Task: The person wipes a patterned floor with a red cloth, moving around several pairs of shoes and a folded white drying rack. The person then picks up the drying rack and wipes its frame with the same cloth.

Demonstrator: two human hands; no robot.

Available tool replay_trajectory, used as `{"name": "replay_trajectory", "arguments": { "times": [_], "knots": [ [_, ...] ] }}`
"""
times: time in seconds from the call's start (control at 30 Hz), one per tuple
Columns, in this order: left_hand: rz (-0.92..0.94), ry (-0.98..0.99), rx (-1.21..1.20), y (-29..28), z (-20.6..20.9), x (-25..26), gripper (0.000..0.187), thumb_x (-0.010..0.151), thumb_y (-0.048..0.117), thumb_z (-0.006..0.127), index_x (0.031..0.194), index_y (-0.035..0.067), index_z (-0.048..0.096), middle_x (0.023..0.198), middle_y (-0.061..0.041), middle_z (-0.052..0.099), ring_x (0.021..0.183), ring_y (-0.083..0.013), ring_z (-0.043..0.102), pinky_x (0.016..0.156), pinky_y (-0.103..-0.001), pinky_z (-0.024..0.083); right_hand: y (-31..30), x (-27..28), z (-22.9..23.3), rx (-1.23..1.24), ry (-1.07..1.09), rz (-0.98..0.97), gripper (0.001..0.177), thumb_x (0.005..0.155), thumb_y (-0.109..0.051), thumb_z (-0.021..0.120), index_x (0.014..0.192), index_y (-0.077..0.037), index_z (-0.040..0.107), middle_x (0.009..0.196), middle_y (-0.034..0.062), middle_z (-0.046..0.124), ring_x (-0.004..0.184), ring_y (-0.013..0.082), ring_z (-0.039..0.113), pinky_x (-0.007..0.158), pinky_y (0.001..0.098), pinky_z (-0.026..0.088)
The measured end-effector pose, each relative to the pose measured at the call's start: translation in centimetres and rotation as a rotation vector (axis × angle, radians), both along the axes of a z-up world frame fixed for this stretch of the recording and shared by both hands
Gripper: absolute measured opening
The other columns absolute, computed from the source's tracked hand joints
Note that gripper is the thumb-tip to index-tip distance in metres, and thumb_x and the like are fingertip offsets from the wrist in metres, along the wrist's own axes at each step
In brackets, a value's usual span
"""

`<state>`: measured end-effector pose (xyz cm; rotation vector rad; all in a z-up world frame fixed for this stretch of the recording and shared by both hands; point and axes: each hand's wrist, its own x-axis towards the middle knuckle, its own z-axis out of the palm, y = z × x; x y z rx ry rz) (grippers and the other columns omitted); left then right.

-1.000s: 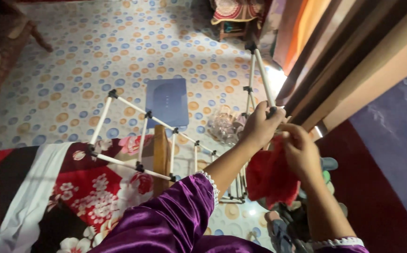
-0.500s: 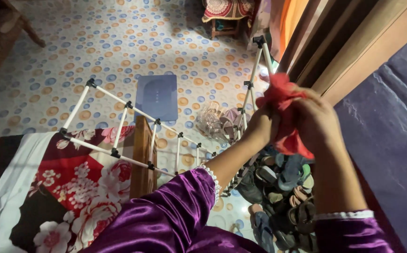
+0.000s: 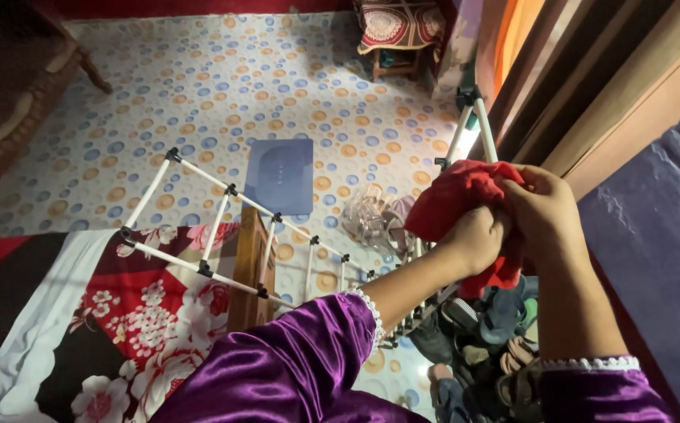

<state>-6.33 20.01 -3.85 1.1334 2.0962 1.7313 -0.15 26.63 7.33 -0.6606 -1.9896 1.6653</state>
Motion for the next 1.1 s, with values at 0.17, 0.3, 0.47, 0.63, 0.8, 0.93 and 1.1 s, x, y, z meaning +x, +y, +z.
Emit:
{"name": "replay_trajectory", "arguments": {
  "times": [0.17, 0.3, 0.47, 0.63, 0.8, 0.93, 1.1],
  "knots": [
    [-0.109, -0.041, -0.095, -0.2, 1.5, 0.8, 0.048, 0.1, 0.033, 0.047, 0.089, -0.008, 0.069, 0.087, -0.036, 0.069, 0.089, -0.0472, 0.072, 0.081, -0.051, 0.055, 3.1, -4.0, -0.2, 0.206, -0.047, 0.005, 0.026, 0.094, -0.014, 0.069, 0.115, 0.001, 0.071, 0.092, 0.0033, 0.072, 0.078, 0.0081, 0.065, 0.067, 0.0246, 0.053],
    [-0.051, -0.021, -0.1, -1.4, 2.2, 1.3, 0.049, 0.106, 0.037, 0.042, 0.104, -0.008, 0.061, 0.094, -0.034, 0.068, 0.094, -0.0486, 0.069, 0.084, -0.052, 0.053, 5.8, -7.0, -0.4, 0.211, -0.107, 0.017, 0.027, 0.095, -0.019, 0.073, 0.112, 0.001, 0.073, 0.088, 0.0054, 0.071, 0.074, 0.0101, 0.062, 0.062, 0.0285, 0.05],
    [-0.189, -0.047, -0.007, -2.8, 3.7, 2.3, 0.055, 0.107, 0.041, 0.034, 0.13, -0.006, 0.052, 0.085, -0.026, 0.071, 0.085, -0.0427, 0.072, 0.077, -0.05, 0.054, 8.9, -11.3, -0.1, 0.264, -0.054, 0.044, 0.025, 0.097, -0.018, 0.071, 0.115, 0.0, 0.073, 0.09, 0.005, 0.072, 0.074, 0.0113, 0.064, 0.064, 0.029, 0.052],
    [-0.207, -0.142, -0.123, -4.8, 5.5, 1.9, 0.073, 0.104, 0.044, 0.033, 0.159, -0.002, 0.023, 0.082, -0.023, 0.069, 0.08, -0.0389, 0.073, 0.072, -0.047, 0.056, 10.2, -13.3, 0.2, 0.189, -0.037, 0.055, 0.023, 0.096, -0.015, 0.071, 0.113, 0.001, 0.072, 0.091, 0.0057, 0.071, 0.076, 0.0121, 0.067, 0.067, 0.0297, 0.055],
    [-0.103, 0.001, -0.012, -4.3, 4.2, 1.0, 0.064, 0.108, 0.046, 0.037, 0.146, -0.005, 0.037, 0.084, -0.021, 0.07, 0.081, -0.0365, 0.072, 0.073, -0.045, 0.056, 8.2, -13.6, -0.2, 0.289, -0.056, -0.016, 0.024, 0.095, -0.015, 0.07, 0.115, -0.001, 0.071, 0.093, 0.0044, 0.072, 0.079, 0.0121, 0.068, 0.068, 0.0293, 0.055],
    [-0.045, -0.011, -0.008, -4.4, 3.3, 0.7, 0.049, 0.108, 0.045, 0.04, 0.113, -0.001, 0.057, 0.086, -0.021, 0.071, 0.081, -0.038, 0.072, 0.073, -0.047, 0.055, 5.3, -9.4, -0.5, 0.145, -0.023, 0.062, 0.024, 0.097, -0.017, 0.068, 0.118, -0.004, 0.071, 0.095, 0.0036, 0.072, 0.08, 0.0106, 0.066, 0.069, 0.0276, 0.055],
    [0.228, 0.279, 0.002, -4.9, 3.5, 0.2, 0.048, 0.106, 0.044, 0.049, 0.119, -0.002, 0.052, 0.117, -0.03, 0.063, 0.107, -0.0501, 0.06, 0.093, -0.057, 0.049, 2.5, -3.6, -0.7, 0.044, -0.04, 0.109, 0.021, 0.101, -0.015, 0.065, 0.117, -0.002, 0.07, 0.095, 0.0041, 0.069, 0.082, 0.0113, 0.063, 0.07, 0.0273, 0.053]
  ]
}}
